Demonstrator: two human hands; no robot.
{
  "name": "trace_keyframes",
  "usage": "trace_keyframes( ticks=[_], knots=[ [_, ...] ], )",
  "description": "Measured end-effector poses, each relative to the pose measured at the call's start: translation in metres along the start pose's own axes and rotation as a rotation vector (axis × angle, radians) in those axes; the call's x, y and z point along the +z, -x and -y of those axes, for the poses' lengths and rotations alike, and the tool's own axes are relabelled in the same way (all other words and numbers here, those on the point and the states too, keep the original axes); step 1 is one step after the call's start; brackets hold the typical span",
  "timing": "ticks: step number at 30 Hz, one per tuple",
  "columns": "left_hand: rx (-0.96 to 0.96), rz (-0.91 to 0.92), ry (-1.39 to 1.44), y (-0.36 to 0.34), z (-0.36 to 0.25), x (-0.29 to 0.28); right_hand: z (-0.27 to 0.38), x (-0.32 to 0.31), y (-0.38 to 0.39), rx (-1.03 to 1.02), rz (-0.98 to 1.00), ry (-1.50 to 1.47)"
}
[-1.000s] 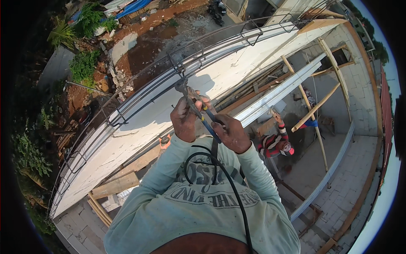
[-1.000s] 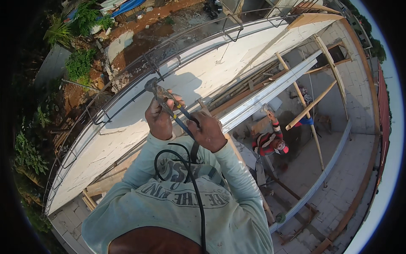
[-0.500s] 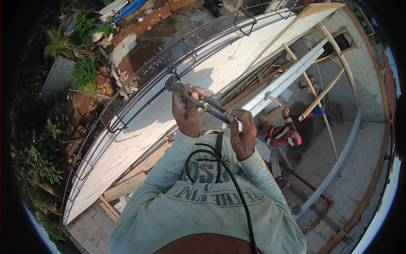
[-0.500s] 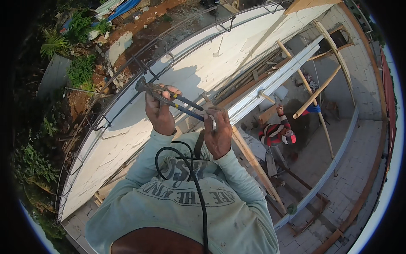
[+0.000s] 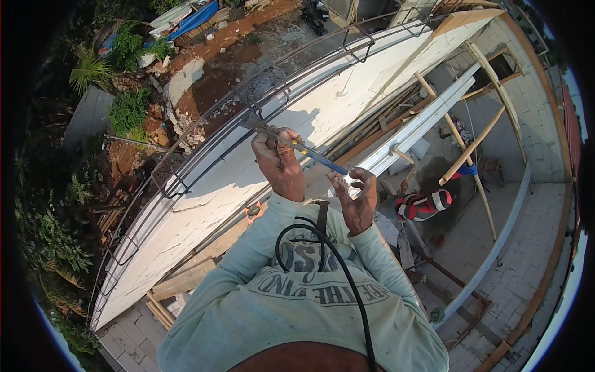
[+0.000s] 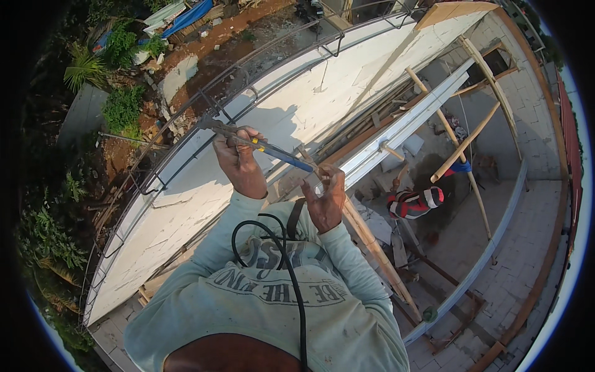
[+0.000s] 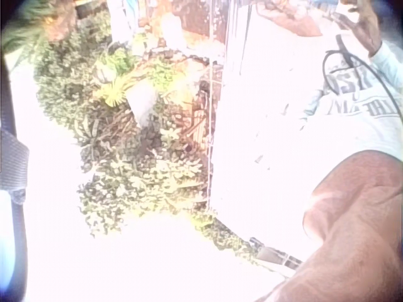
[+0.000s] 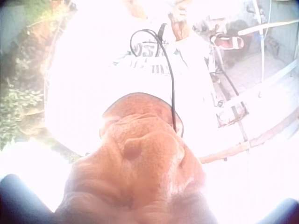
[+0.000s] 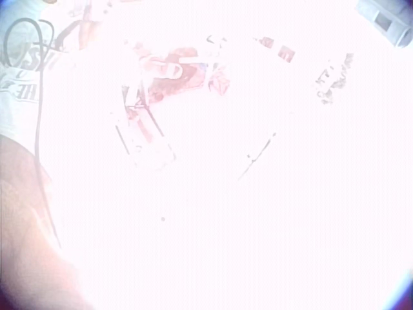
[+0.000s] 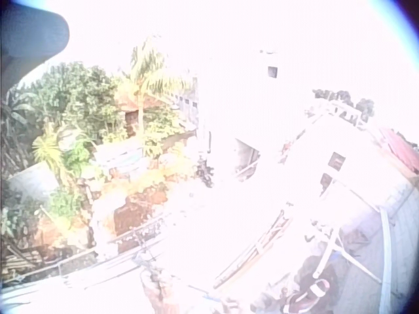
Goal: The person uses pliers to twist and cut wire, fastening rebar rods together on top of a construction wall.
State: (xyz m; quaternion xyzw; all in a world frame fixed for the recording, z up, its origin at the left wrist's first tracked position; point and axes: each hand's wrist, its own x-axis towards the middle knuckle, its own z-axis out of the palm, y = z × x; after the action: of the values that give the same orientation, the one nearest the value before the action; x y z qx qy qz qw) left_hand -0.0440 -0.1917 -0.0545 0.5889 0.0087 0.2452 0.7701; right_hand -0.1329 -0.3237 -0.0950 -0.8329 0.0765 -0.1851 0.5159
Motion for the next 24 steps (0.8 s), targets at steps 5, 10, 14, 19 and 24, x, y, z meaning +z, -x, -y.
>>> trace_keyframes(
  ticks=[5, 10, 14, 19, 24],
  knots=[
    [-0.023, 0.026, 0.066, 0.004, 0.007, 0.004, 0.002, 0.014, -0.008, -0.098, -0.065, -0.117],
    [-0.065, -0.004, 0.023, 0.013, 0.011, 0.01, -0.002, 0.014, -0.01, 0.135, -0.047, -0.444],
    [-0.108, 0.001, 0.05, 0.016, 0.018, 0.012, -0.008, 0.015, -0.015, 0.257, -0.087, -0.601],
    [-0.022, 0.015, 0.01, 0.009, 0.012, 0.019, -0.009, 0.0, -0.011, 0.337, -0.029, -0.498],
    [-0.075, -0.05, 0.092, 0.003, 0.006, 0.032, 0.005, -0.012, -0.001, 0.338, -0.075, -0.65]
  ],
)
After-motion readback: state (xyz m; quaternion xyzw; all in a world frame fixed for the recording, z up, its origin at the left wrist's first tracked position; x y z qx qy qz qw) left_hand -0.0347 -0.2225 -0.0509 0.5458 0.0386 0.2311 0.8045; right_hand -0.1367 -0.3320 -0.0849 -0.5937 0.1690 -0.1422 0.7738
